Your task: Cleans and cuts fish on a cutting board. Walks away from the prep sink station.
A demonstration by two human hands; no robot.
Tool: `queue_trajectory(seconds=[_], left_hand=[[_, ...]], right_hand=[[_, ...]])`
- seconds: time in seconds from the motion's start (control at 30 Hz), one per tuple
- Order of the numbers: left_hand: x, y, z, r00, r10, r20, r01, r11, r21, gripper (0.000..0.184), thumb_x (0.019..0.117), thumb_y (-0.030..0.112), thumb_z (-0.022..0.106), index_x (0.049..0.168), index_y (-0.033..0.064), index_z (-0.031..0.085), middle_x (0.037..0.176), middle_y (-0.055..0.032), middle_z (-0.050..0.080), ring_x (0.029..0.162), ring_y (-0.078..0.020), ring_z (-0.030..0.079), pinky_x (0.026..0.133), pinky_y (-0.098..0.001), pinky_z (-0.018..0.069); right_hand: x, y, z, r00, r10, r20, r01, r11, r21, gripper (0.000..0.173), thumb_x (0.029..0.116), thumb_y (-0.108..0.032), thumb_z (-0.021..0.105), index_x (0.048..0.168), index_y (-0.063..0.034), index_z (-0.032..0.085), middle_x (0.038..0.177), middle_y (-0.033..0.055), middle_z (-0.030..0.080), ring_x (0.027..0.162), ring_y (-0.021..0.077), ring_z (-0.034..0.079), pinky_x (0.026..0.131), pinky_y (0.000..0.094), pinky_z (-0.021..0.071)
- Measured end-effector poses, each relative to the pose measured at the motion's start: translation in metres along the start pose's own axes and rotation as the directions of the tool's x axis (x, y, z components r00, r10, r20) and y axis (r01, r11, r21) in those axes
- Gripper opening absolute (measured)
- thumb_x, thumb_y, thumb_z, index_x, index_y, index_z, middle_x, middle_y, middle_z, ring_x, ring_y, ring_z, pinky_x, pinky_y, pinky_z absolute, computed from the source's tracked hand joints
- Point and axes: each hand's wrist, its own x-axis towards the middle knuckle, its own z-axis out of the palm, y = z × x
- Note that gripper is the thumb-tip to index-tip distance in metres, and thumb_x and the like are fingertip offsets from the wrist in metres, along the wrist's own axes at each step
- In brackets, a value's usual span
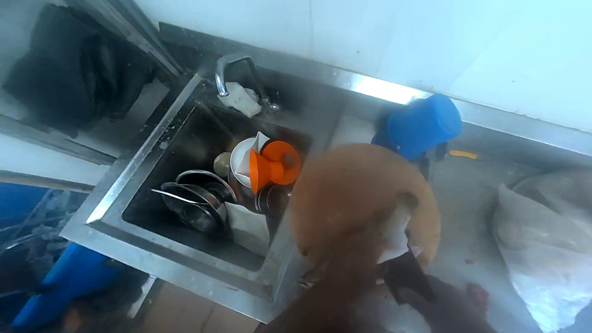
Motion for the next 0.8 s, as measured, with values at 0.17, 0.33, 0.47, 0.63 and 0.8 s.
queue_trajectory(seconds=[0.17,0.33,0.47,0.63,0.8], left_hand=[[-0.002,-0.004,0.004,0.997,0.051,-0.055,-0.049,0.998,0.030,0.025,0.0995,0.016,0.056,0.116,0.0067,0.073,0.123,-0.0077,0.073,0.122,-0.0213,0.066,0.108,-0.0387,0.0504],[-0.004,-0.003,-0.004,0.997,0.056,-0.053,-0.061,0.994,-0.086,0.025,0.0996,0.012,0.057,0.118,0.0033,0.072,0.121,-0.0112,0.073,0.119,-0.0235,0.068,0.107,-0.0390,0.0513],[-0.004,-0.004,-0.003,0.998,0.037,-0.053,-0.041,0.995,-0.092,0.027,0.1006,0.014,0.055,0.119,0.0040,0.072,0.123,-0.0103,0.073,0.122,-0.0223,0.066,0.110,-0.0390,0.0492],[-0.005,-0.004,-0.003,0.995,0.036,-0.098,-0.047,0.993,-0.108,0.024,0.0999,0.013,0.058,0.116,0.0038,0.073,0.118,-0.0106,0.074,0.115,-0.0222,0.069,0.105,-0.0380,0.0534],[0.003,-0.005,-0.016,0.973,-0.191,0.128,0.218,0.943,-0.252,0.032,0.1038,0.022,0.052,0.125,0.0073,0.070,0.122,-0.0083,0.072,0.118,-0.0180,0.067,0.106,-0.0372,0.0511]], right_hand=[[0.030,-0.014,-0.008,0.994,-0.105,-0.008,0.105,0.994,0.018,0.052,0.0916,-0.056,0.070,0.122,-0.0150,0.064,0.085,0.0082,0.068,0.058,0.0217,0.065,0.054,0.0425,0.0587],[0.009,0.001,-0.006,0.995,-0.027,0.094,0.009,0.981,0.194,0.039,0.0939,-0.037,0.074,0.119,-0.0095,0.063,0.073,0.0067,0.063,0.052,0.0186,0.060,0.051,0.0370,0.0554],[0.020,0.001,-0.007,0.995,-0.031,0.094,0.009,0.974,0.227,0.038,0.0914,-0.043,0.075,0.115,-0.0147,0.064,0.069,0.0065,0.062,0.048,0.0189,0.059,0.046,0.0356,0.0549],[0.008,0.003,-0.008,0.994,-0.002,0.105,-0.020,0.978,0.207,0.038,0.0927,-0.036,0.075,0.117,-0.0100,0.063,0.072,0.0064,0.063,0.051,0.0183,0.060,0.051,0.0367,0.0559],[-0.001,-0.003,-0.017,0.985,0.035,0.167,-0.069,0.978,0.199,0.037,0.0934,-0.041,0.074,0.115,-0.0126,0.064,0.067,0.0053,0.061,0.050,0.0179,0.060,0.049,0.0351,0.0549]])
